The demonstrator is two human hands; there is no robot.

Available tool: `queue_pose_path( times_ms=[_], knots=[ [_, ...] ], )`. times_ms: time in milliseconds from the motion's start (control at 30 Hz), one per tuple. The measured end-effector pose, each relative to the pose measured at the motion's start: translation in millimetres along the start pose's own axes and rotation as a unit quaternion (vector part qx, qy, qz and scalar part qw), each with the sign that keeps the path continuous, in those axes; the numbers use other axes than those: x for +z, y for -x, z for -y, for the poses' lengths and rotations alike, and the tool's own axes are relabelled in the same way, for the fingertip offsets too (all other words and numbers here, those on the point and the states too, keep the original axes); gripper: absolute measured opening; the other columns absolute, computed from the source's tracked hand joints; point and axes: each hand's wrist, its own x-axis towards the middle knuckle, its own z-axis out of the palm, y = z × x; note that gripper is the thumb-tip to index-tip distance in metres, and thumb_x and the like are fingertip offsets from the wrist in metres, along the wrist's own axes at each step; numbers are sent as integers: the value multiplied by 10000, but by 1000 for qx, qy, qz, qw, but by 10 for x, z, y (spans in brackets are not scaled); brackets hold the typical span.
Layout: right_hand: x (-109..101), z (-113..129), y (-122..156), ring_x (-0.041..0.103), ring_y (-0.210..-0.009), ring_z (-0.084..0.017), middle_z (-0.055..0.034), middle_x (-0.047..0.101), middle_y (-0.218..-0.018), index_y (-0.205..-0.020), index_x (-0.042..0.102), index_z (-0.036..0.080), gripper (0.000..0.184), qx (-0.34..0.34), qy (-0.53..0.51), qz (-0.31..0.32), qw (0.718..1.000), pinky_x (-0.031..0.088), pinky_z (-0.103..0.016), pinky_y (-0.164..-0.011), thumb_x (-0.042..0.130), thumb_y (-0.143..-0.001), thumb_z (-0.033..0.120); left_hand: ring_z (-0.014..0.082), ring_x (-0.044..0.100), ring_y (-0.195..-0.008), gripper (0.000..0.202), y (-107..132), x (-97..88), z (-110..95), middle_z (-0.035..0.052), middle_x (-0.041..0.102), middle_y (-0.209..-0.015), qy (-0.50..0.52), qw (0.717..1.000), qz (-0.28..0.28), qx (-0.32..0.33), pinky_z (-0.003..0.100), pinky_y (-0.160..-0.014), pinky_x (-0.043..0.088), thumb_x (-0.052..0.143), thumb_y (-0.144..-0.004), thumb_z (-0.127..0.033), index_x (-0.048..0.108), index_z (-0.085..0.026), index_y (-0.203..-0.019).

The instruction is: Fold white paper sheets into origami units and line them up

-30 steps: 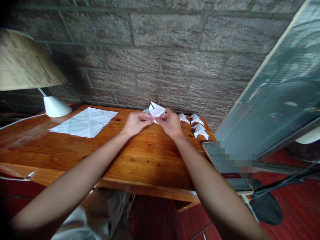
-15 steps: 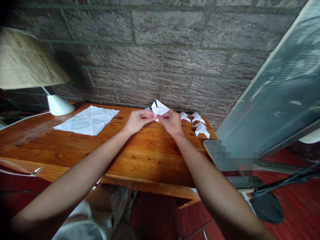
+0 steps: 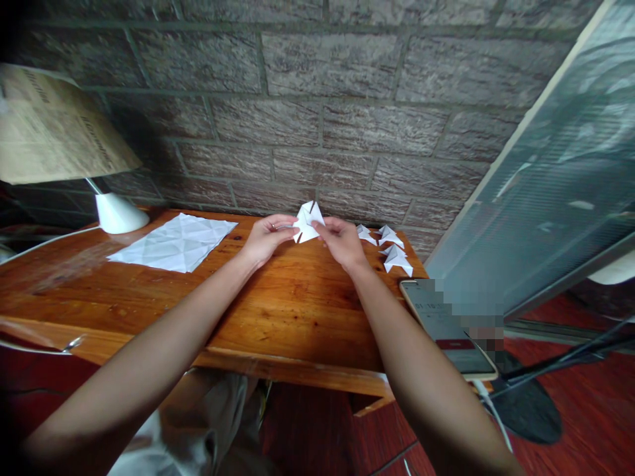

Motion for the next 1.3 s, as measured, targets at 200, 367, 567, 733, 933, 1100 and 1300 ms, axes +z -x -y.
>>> queue_pose_path(
  times_ms=[200,367,567,733,933,1100,1300],
  knots=[
    [284,-94,28,582,-580,-118,-20,687,-713,-801,679,175,435,39,-82,-2,996,462,-243,-532,783,-641,566,131,659,-774,362,7,24,-22,27,743,-825,113,993,-27,-30,280,-818,497,876,-533,-216,733,-151,-859],
    [372,-110,50,653,-634,-131,-31,739,-817,-916,681,188,452,50,-123,39,990,507,-235,-565,821,-619,498,130,650,-739,326,17,18,-11,32,726,-785,128,989,-30,-70,281,-799,511,876,-555,-273,724,-132,-807],
    [388,-121,78,696,-654,-136,-31,755,-839,-945,667,186,411,63,-122,40,990,513,-204,-543,825,-646,418,115,642,-697,305,19,7,-14,27,716,-757,123,988,-34,-87,251,-744,519,866,-595,-295,697,-126,-785],
    [400,-133,80,694,-660,-113,-9,743,-815,-928,663,190,322,95,-148,20,984,545,-204,-593,807,-684,342,117,669,-725,257,34,20,-20,35,733,-839,151,981,-15,-117,250,-740,540,815,-699,-274,668,-152,-871],
    [385,-109,93,693,-734,-115,-8,737,-869,-936,679,203,304,134,-199,0,971,571,-240,-689,802,-684,322,129,675,-753,293,49,51,-12,58,742,-890,139,984,8,-113,238,-697,533,810,-705,-302,680,-145,-916],
    [201,-25,25,650,-748,-107,-12,732,-886,-923,710,200,355,120,-159,24,980,528,-210,-655,813,-655,409,154,687,-819,349,35,25,-12,64,752,-890,88,991,-24,-98,289,-821,525,835,-648,-371,716,-150,-890],
    [31,-55,-18,597,-699,-103,16,701,-765,-809,738,178,306,73,-128,14,989,457,-217,-656,766,-691,458,131,603,-664,312,53,-36,109,-1,689,-695,-80,995,16,-55,247,-685,474,783,-696,-441,740,-144,-780]
  ],
)
